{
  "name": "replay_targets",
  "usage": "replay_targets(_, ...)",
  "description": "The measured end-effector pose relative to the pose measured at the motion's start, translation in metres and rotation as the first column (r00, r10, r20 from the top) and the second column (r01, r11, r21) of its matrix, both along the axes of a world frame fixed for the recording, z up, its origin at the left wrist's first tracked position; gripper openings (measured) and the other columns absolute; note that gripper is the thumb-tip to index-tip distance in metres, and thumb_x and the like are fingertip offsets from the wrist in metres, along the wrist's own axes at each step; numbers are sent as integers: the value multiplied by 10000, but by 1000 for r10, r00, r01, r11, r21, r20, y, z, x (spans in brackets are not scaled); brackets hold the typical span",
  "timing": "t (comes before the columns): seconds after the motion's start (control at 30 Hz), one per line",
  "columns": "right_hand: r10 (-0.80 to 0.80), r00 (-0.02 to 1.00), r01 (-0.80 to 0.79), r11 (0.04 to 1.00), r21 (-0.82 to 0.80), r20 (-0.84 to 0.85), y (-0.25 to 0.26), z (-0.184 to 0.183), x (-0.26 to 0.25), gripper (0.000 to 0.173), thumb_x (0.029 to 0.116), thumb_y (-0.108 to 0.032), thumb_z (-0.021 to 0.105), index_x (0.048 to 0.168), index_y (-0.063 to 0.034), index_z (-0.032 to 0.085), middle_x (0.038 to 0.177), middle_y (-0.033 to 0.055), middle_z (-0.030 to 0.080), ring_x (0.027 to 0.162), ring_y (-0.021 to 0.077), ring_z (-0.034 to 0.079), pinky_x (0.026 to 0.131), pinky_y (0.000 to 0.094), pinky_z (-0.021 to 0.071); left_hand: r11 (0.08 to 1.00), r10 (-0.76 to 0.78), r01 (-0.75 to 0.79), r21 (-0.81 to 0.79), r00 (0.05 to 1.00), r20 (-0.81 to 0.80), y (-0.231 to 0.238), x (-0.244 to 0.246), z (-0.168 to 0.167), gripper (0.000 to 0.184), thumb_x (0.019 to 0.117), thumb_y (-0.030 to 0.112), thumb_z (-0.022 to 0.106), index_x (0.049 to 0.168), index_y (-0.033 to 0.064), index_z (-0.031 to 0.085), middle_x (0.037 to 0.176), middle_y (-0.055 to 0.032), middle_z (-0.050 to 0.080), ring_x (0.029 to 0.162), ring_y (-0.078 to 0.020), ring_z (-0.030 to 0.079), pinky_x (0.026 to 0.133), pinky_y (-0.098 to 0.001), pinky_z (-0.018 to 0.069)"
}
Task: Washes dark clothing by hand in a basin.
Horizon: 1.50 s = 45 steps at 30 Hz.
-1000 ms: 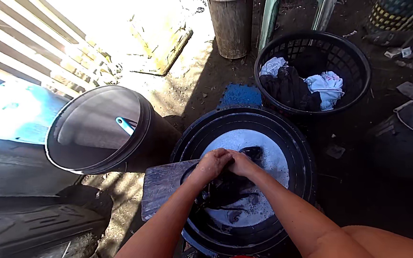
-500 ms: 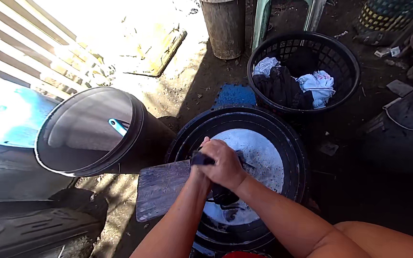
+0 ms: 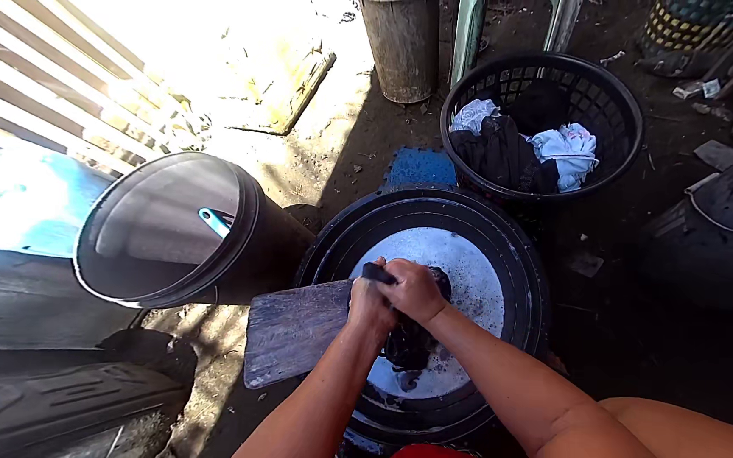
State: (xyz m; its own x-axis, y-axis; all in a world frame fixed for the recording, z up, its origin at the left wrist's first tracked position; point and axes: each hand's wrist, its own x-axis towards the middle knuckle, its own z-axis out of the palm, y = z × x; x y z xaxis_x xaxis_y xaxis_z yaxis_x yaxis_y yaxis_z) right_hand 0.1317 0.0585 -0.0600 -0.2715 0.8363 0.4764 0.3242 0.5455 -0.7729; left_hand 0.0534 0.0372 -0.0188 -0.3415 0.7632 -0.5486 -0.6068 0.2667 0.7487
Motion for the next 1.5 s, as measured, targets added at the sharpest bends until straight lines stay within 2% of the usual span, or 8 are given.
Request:
replay_targets(0.1,68,943,164,755,-634,325,43,-24,47,454,1060,-370,544,1025,51,709,1080,243,706,1088,393,668,949,601,494,981,-137,82,-175,934,-329,1,-26,-4,288,1041,315,541,825,129,579,716,-18,587,639,-132,590,594,-340,526)
replay_targets(0.17,39,983,139,484,-864,180,54,-38,53,536,1063,-449,525,1210,42,681,1249,280,658,1238,415,599,1061,633,426,946,-318,206,-249,732,-602,-4,-60,-18,304,1057,344,524,1132,85,664,1062,-85,668,976,-186,634,852,-435,522)
replay_targets(0.23,-87,995,-13,326,-945,-44,48,-38,49,534,1069,-440,518,1337,10,622,1327,261,623,1270,372,580,1080,588,431,886,-462,310,-345,525,-715,-14,-68,-22,385,1066,338,512,1326,73,612,1320,-148,620,1224,-266,580,1022,-534,450)
replay_targets(0.37,-326,892,-255,208,-944,-313,48,-12,42,417,1071,-343,525,1350,-40,589,1206,182,649,1093,279,633,929,500,525,813,-545,495,-308,459,-701,-36,-20,-25,339,1011,255,618,1252,16,629,1191,-161,666,1103,-245,634,964,-469,508)
replay_targets(0.63,-563,630,-500,232,-834,-534,47,30,37,369,1082,-368,477,1281,-71,565,1118,124,644,1022,238,646,869,469,552,856,-480,423,-298,433,-763,-42,-2,-51,718,925,169,720,1520,43,338,1435,-223,522,1281,-323,561,1074,-528,456)
replay_targets(0.93,-244,644,-683,243,-688,-725,43,41,37,473,1120,-323,363,1483,-20,393,1400,177,559,1263,246,580,1054,411,484,930,-243,368,-10,590,-770,-26,-16,-38,550,966,121,649,1445,11,401,1201,-155,619,941,-151,657,844,-323,552)
replay_targets(1.17,72,860,-503,295,-813,-505,39,50,33,359,1046,-38,508,1400,10,545,1408,166,567,1238,203,585,1027,366,493,995,-91,95,-9,907,-412,-3,-31,-16,86,1042,91,512,1081,39,569,883,-61,647,758,-140,658,733,-314,580)
replay_targets(1.5,377,925,-167,527,-834,53,47,21,33,275,1025,-235,643,1167,-4,689,1123,184,681,1041,278,635,931,504,490,1000,-19,22,9,970,-242,-2,-44,-22,108,1038,118,474,1012,75,570,840,-59,629,755,-174,653,741,-362,582)
